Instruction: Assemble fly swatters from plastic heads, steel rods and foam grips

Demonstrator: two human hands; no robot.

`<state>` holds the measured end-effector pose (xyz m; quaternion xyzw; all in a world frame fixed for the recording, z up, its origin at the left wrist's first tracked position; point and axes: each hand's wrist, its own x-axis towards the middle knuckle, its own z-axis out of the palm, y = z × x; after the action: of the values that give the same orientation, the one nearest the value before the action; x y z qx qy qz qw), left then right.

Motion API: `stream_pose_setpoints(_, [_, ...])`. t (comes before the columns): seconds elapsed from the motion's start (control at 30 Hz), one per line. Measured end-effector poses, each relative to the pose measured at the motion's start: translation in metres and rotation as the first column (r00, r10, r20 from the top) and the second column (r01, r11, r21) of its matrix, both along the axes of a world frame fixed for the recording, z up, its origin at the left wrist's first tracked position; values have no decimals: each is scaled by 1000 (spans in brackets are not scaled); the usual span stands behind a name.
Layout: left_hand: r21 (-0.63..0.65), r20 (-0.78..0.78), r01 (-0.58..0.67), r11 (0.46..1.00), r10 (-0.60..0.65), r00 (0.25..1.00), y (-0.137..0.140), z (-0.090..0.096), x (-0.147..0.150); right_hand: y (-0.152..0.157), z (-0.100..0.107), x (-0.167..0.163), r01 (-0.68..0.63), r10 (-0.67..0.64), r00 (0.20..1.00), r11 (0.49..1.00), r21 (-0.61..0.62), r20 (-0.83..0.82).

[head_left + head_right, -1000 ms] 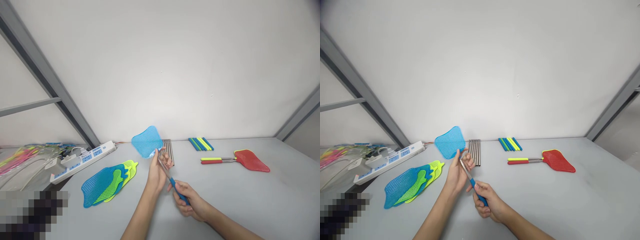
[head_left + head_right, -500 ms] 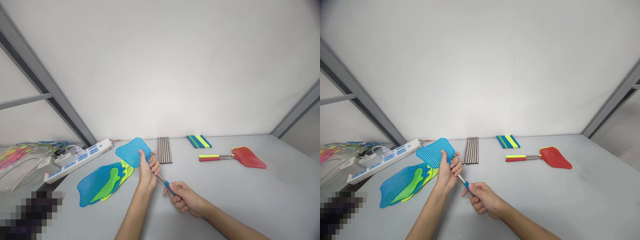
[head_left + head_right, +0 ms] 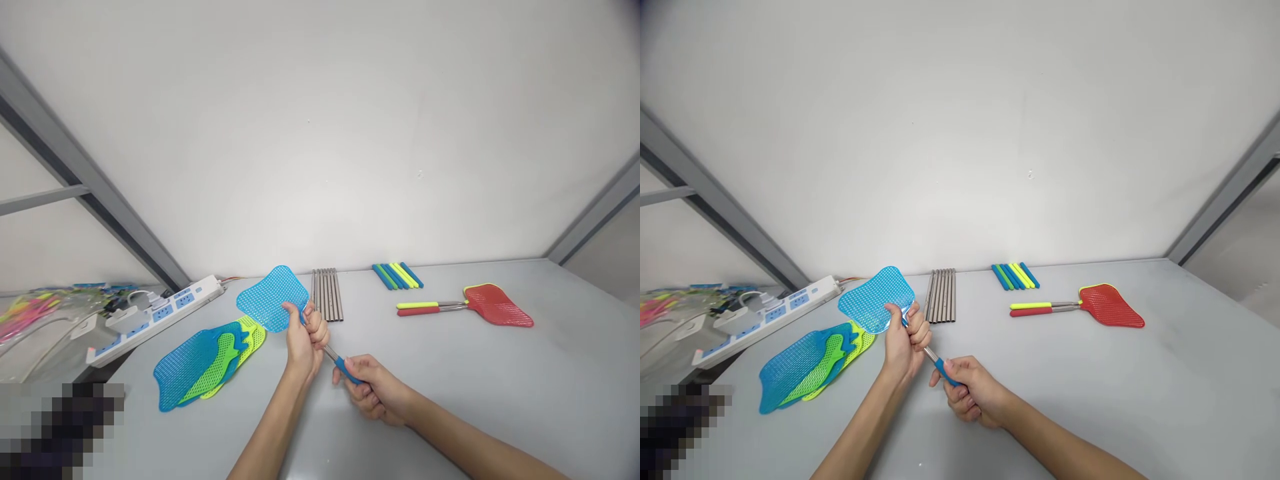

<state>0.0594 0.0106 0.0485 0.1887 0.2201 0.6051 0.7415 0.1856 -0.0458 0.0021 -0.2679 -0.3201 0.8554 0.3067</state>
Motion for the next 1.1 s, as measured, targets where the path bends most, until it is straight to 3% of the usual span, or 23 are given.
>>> stream_pose_setpoints(0.13, [11, -23, -51, 999, 51, 998, -1, -1, 2, 1, -1, 2, -22, 22, 999, 1000, 3, -37])
stream_pose_setpoints(0.73, [5, 25, -14, 1000, 14, 1000, -2, 1, 5, 7, -3, 5, -94, 87, 985, 995, -37, -149])
stream_pose_setpoints(1.1, [55, 43, 36, 998, -38, 998, -4, 5, 1, 3, 2, 0, -31, 31, 996, 1000, 2, -78])
